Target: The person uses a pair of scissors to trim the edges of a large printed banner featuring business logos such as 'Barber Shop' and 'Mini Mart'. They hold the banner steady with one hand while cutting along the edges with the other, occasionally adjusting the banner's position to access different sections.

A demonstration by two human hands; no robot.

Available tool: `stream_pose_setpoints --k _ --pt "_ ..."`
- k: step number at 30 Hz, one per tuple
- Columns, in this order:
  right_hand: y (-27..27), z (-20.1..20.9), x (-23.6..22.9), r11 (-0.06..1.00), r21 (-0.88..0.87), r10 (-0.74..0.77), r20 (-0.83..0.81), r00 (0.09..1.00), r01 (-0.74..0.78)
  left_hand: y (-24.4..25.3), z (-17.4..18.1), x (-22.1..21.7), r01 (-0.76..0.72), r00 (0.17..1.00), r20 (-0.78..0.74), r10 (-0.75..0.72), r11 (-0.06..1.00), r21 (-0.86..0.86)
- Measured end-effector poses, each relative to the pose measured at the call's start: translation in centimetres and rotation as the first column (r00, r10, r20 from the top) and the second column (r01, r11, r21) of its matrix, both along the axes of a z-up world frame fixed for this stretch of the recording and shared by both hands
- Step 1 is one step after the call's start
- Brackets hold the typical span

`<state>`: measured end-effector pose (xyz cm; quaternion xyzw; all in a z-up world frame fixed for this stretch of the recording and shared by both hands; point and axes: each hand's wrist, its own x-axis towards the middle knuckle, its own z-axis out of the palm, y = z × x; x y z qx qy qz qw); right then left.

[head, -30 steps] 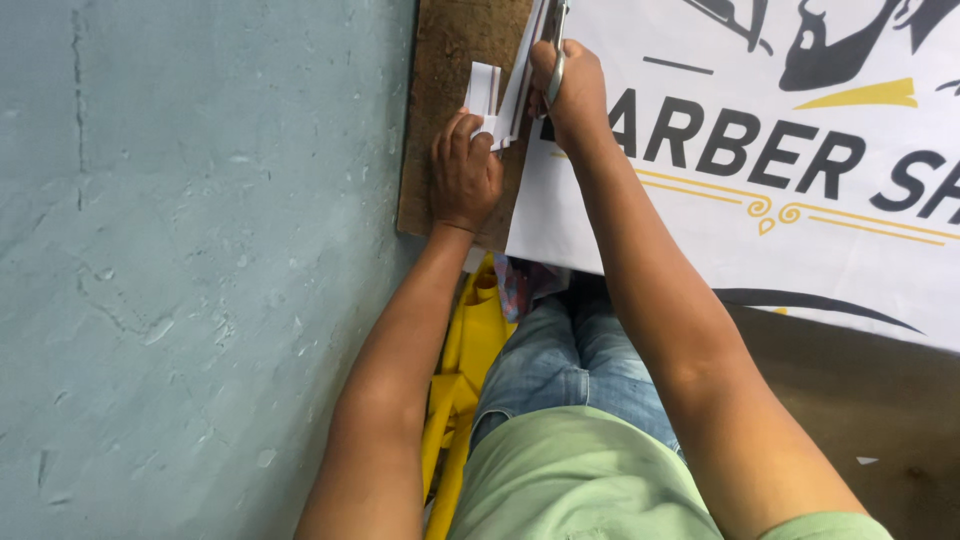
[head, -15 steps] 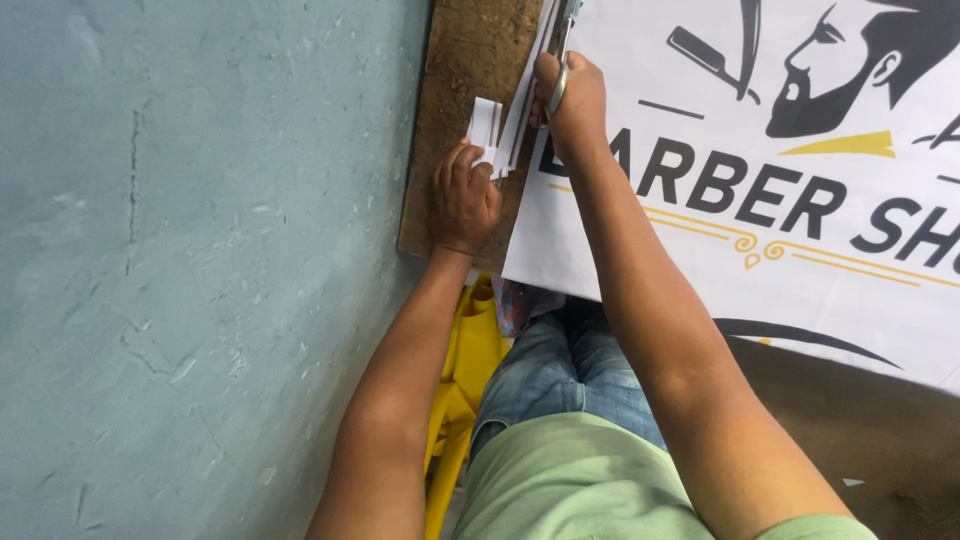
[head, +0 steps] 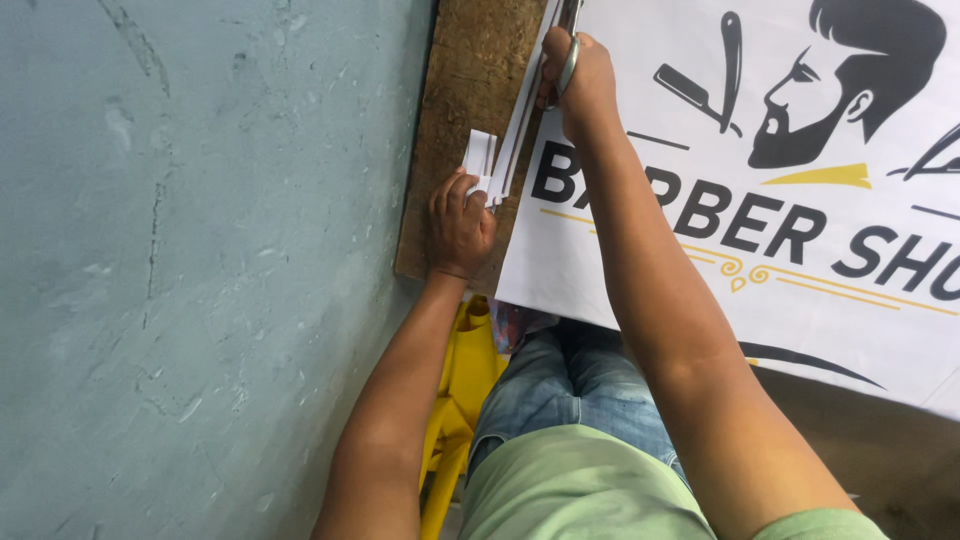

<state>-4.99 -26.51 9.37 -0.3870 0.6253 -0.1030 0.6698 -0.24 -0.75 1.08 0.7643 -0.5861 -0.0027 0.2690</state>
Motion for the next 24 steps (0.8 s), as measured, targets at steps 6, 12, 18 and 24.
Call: stream_pose_setpoints --k 6,12,18,24 --pt "0.3 -0.5 0.1 0.994 -0.087 -0.056 0.078 0.995 0.062 -0.1 0.1 0.0 -0.009 1.000 0.019 0.008 1.000 0.011" --pt "-0.6 -0.5 0.2 0.997 -0.066 -0.033 0.035 0.999 0.036 -0.1 0.0 0.0 -0.017 1.000 0.007 0.017 1.000 0.017" --pt "-4.1 -0.5 1.0 0.999 -0.040 -0.002 0.003 1.000 0.002 -0.1 0.1 0.0 -0.012 1.000 -0.008 0.012 1.000 -0.008" --pt "-4.4 -0.6 1.1 0.996 -0.066 -0.055 0.080 0.995 0.060 0.1 -0.2 0.1 -0.009 1.000 0.014 0.009 1.000 0.018"
